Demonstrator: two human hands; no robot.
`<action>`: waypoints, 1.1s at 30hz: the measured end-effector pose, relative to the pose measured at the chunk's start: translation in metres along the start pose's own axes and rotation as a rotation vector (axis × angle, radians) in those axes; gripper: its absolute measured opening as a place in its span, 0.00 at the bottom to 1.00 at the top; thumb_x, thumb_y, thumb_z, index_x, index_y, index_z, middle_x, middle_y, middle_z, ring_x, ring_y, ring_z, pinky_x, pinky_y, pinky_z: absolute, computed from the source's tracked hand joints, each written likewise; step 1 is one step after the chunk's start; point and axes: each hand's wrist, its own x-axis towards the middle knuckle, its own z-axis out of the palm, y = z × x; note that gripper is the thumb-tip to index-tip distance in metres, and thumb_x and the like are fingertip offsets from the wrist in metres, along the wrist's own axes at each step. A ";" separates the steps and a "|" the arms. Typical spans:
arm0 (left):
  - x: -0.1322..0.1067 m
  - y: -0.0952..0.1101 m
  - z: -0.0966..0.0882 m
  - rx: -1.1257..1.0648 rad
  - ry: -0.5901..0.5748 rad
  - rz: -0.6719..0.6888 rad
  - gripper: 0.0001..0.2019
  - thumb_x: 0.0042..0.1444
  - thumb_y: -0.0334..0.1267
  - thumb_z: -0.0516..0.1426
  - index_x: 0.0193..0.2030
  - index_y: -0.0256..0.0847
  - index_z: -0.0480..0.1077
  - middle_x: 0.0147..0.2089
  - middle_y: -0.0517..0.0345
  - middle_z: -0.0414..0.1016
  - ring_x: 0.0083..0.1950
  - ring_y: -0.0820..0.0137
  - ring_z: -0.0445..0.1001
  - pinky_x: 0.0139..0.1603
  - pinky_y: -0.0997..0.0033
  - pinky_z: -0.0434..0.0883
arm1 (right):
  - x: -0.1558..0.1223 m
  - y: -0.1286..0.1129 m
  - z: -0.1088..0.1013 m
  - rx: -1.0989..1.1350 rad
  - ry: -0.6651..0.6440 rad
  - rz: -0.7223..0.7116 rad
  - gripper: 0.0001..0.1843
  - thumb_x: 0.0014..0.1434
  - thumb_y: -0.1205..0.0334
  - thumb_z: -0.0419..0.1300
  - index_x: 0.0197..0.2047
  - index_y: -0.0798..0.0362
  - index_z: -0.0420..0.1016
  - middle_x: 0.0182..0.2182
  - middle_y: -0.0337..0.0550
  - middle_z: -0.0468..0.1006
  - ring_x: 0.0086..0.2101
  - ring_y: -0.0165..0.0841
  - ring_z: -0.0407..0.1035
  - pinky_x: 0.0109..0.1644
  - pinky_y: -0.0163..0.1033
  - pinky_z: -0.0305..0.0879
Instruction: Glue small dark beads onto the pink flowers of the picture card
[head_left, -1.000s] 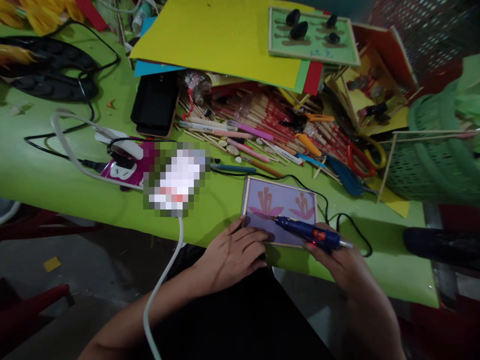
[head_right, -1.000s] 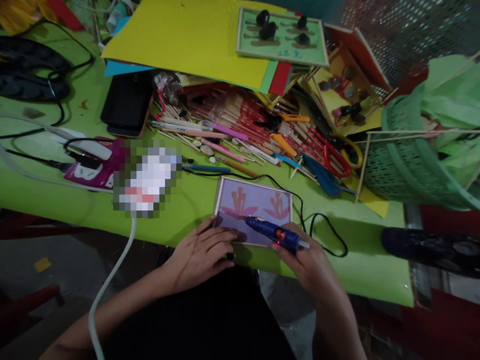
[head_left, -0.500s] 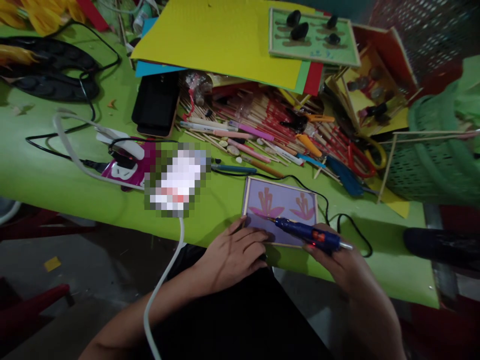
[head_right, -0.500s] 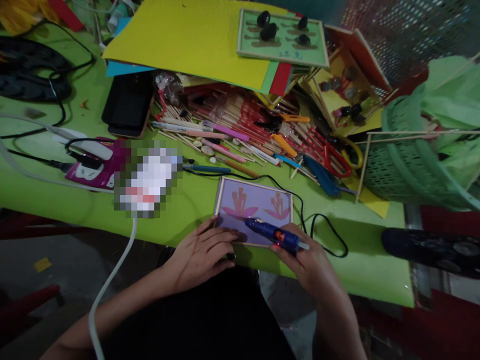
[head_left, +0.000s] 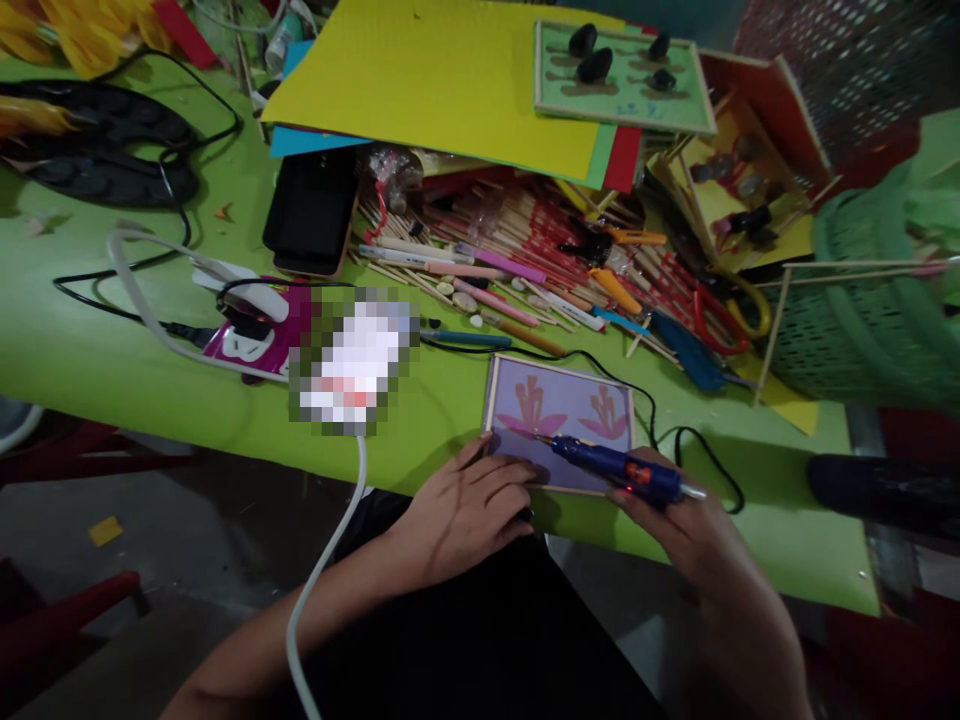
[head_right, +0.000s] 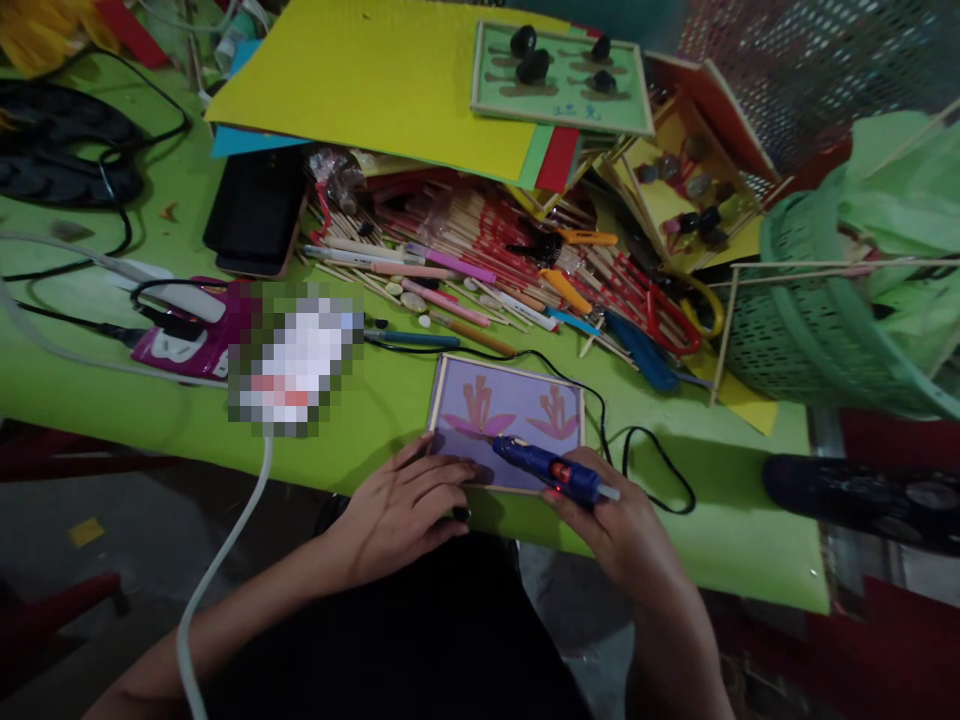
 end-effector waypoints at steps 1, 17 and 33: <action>0.000 0.000 -0.001 0.000 0.006 0.001 0.08 0.70 0.44 0.56 0.46 0.44 0.70 0.63 0.60 0.77 0.64 0.70 0.74 0.79 0.52 0.52 | 0.000 0.000 0.000 -0.002 0.008 0.002 0.12 0.69 0.49 0.58 0.40 0.47 0.75 0.36 0.45 0.80 0.36 0.40 0.75 0.42 0.41 0.72; 0.002 0.001 -0.003 0.016 0.009 -0.001 0.07 0.69 0.43 0.58 0.47 0.44 0.70 0.62 0.61 0.77 0.64 0.70 0.74 0.78 0.55 0.53 | 0.004 -0.005 0.004 0.015 0.030 -0.016 0.11 0.67 0.50 0.59 0.42 0.49 0.75 0.36 0.44 0.80 0.37 0.40 0.76 0.42 0.41 0.72; 0.010 0.001 -0.019 -0.071 0.134 -0.033 0.04 0.66 0.36 0.60 0.47 0.45 0.72 0.50 0.57 0.80 0.51 0.67 0.79 0.68 0.52 0.69 | -0.032 0.043 -0.007 0.584 0.612 0.287 0.14 0.63 0.49 0.61 0.36 0.51 0.78 0.27 0.43 0.78 0.24 0.33 0.66 0.30 0.42 0.64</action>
